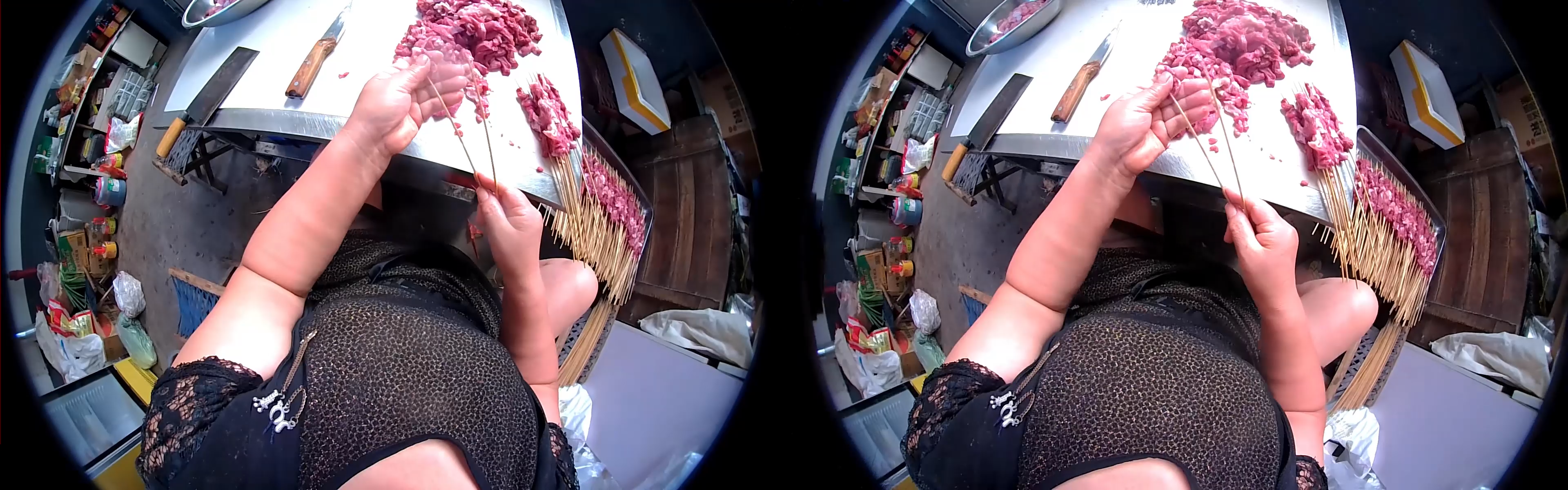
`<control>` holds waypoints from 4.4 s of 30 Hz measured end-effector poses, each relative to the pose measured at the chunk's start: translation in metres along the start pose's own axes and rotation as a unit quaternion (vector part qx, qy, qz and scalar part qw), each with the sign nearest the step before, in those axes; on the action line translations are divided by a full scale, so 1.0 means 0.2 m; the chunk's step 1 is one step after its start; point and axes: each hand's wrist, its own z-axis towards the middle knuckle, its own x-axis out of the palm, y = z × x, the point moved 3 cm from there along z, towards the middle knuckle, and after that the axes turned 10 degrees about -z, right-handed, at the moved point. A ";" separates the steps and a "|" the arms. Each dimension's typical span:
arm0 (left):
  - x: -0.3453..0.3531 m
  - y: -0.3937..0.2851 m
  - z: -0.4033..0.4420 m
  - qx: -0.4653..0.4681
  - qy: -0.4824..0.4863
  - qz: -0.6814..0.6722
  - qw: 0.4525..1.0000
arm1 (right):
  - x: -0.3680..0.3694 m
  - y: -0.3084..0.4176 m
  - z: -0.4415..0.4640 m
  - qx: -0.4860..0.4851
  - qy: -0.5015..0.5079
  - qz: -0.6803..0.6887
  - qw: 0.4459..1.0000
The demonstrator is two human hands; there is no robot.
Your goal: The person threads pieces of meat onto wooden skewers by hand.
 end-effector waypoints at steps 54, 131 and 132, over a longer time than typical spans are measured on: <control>0.10 0.13 -0.10 -0.003 0.040 0.019 0.999 | -0.05 -0.05 -0.11 -0.040 -0.053 -0.027 0.997; 0.08 0.09 0.04 0.003 0.020 0.080 0.997 | -0.07 -0.08 -0.02 0.053 -0.021 0.089 0.994; 0.09 0.09 0.03 0.003 0.020 0.079 0.997 | -0.07 -0.08 -0.02 0.048 -0.023 0.091 0.994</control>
